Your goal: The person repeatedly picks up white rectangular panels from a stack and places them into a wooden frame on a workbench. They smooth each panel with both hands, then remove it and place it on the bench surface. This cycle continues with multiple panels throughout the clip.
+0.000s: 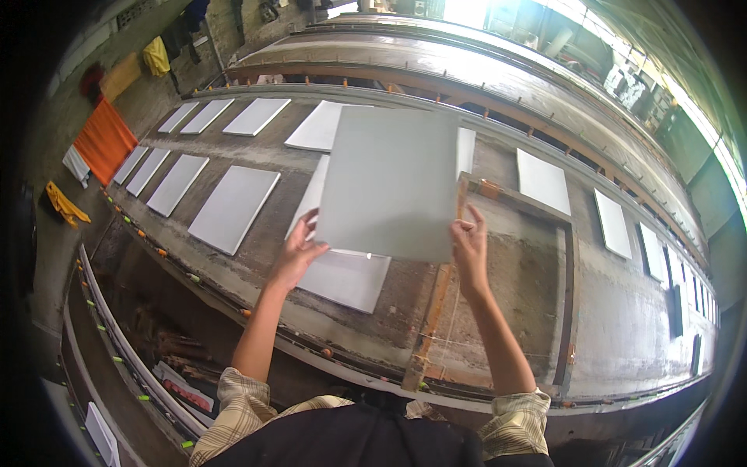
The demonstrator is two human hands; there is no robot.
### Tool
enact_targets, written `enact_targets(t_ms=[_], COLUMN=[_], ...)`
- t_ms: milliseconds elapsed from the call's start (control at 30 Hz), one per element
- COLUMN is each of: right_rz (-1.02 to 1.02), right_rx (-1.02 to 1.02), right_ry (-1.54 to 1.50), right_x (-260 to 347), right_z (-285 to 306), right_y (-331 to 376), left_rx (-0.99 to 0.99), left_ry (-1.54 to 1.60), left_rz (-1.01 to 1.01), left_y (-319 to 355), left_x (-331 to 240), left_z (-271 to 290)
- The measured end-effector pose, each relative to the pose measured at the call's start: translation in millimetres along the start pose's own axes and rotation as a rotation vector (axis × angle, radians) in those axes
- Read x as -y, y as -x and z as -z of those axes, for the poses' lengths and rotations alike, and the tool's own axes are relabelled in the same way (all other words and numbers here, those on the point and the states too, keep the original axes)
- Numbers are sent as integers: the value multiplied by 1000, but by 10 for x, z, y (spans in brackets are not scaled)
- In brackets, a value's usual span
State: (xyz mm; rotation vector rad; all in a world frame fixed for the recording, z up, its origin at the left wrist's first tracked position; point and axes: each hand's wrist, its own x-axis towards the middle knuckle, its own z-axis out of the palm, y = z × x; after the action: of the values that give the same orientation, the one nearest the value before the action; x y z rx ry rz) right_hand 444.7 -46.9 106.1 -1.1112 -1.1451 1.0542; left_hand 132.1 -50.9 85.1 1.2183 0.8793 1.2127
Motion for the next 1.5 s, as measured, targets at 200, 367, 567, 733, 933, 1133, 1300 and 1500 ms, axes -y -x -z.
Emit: enact_targets(t_ms=[200, 367, 567, 733, 933, 1133, 1300, 1500], right_rz=[88, -87, -231, -304, -356, -418, -416, -309], right_rx=[-217, -458, -456, -341, -327, -333, -355, -388], right_ry=[55, 174, 192, 230, 383, 348, 395, 558], right_x=[112, -36, -631, -785, -1006, -938, -864, -791], right_z=[1186, 2189, 2641, 2483, 2441, 2455, 2440, 2304], right_y=[71, 430, 598, 520, 521, 584, 645, 686], left_rx=[389, 351, 301, 144, 37, 42, 39, 29], left_ry=[-192, -679, -1270, -1318, -1350, -1390, -1394, -1378], left_rz=[68, -169, -332, -262, -262, -278, -330, -301], left_y=[95, 130, 183, 149, 206, 122, 68, 59], left_x=[289, 468, 764, 969, 1068, 1112, 1166, 1188], left_z=[-1093, -1691, -2045, -2210, -2345, -2370, -2404, -2403])
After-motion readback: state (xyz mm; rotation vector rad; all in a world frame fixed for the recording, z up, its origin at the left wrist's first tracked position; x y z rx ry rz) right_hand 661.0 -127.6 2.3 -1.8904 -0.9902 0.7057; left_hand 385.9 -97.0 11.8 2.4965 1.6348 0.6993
